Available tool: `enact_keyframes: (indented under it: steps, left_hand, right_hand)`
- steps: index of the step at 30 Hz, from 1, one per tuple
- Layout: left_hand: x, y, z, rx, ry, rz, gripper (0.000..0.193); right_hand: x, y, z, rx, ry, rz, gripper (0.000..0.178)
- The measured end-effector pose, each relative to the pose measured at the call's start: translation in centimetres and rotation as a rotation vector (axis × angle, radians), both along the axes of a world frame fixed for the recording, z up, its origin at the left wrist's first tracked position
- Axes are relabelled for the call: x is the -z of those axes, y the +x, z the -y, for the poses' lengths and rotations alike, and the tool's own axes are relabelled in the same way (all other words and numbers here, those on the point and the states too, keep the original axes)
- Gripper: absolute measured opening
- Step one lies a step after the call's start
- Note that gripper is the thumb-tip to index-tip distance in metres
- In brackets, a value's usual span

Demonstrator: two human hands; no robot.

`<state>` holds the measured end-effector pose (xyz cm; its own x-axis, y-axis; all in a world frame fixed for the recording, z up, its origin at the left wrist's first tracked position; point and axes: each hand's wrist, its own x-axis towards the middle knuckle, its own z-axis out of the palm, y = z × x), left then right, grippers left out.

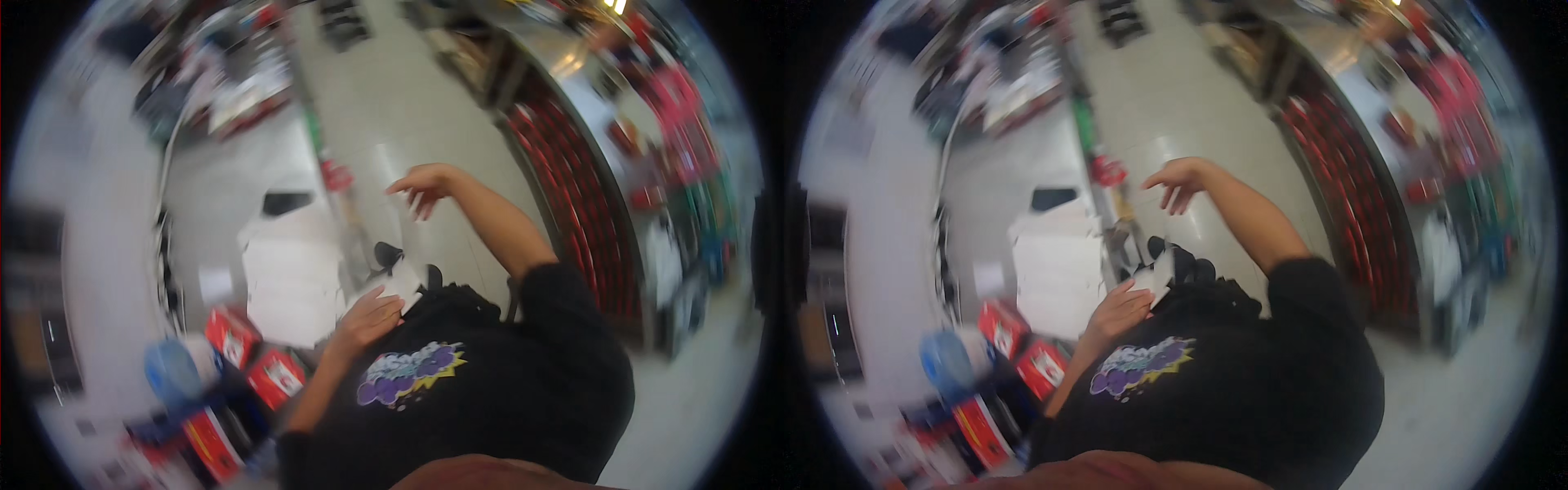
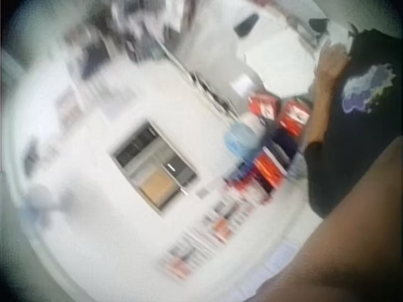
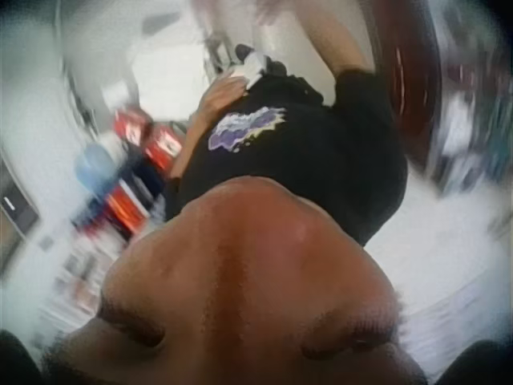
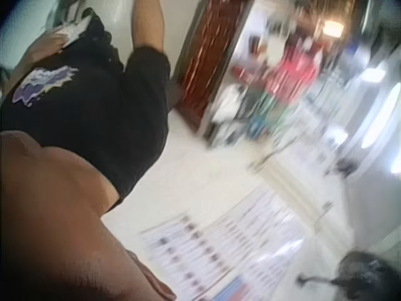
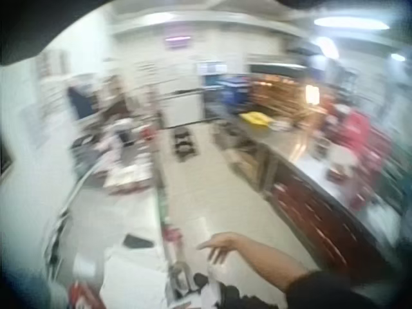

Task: The person assembles small red and green cardboard boxes by folding the flaps and tucking them into place. They repeatedly pick up flat-packed boxes, fold them into shape, and place the finished boxes on a nearby shelf.

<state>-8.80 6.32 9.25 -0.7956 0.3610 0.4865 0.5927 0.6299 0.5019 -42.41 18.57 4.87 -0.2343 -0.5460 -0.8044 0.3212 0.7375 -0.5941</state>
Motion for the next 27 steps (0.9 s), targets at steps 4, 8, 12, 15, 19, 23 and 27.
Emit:
enact_keyframes:
  steps: [4,8,12,15,19,23,27]
  left_hand:
    - [0.3,-0.8,0.0,0.129,-0.047,0.032,0.01]
    - [2.2,-2.1,0.5,0.278,-0.024,0.166,0.014]
    - [6.2,-1.8,2.6,0.346,-0.123,0.269,0.016]
    - [-0.5,-2.5,-0.1,0.27,0.035,0.303,0.016]
    - [1.9,-4.1,0.9,0.225,-0.046,0.358,0.028]
    - [2.1,-6.7,1.8,0.107,-0.138,0.571,0.057]
    - [1.8,-9.9,-0.5,0.046,1.407,1.022,0.063]
  right_hand:
    - [7.3,1.1,-3.9,0.104,0.019,0.194,0.109]
    - [16.6,2.6,-9.9,0.054,0.2,0.33,0.081]
    - [16.1,4.3,-13.0,0.076,0.049,0.296,0.034]
    - [13.2,2.3,-15.7,0.449,-0.239,0.076,0.025]
    - [2.7,2.5,-15.9,0.774,-0.415,-0.423,0.023]
    - [-5.8,5.3,-14.5,0.764,-0.58,-0.683,0.029]
    - [-6.1,10.2,-10.2,0.515,-0.703,-1.011,0.029]
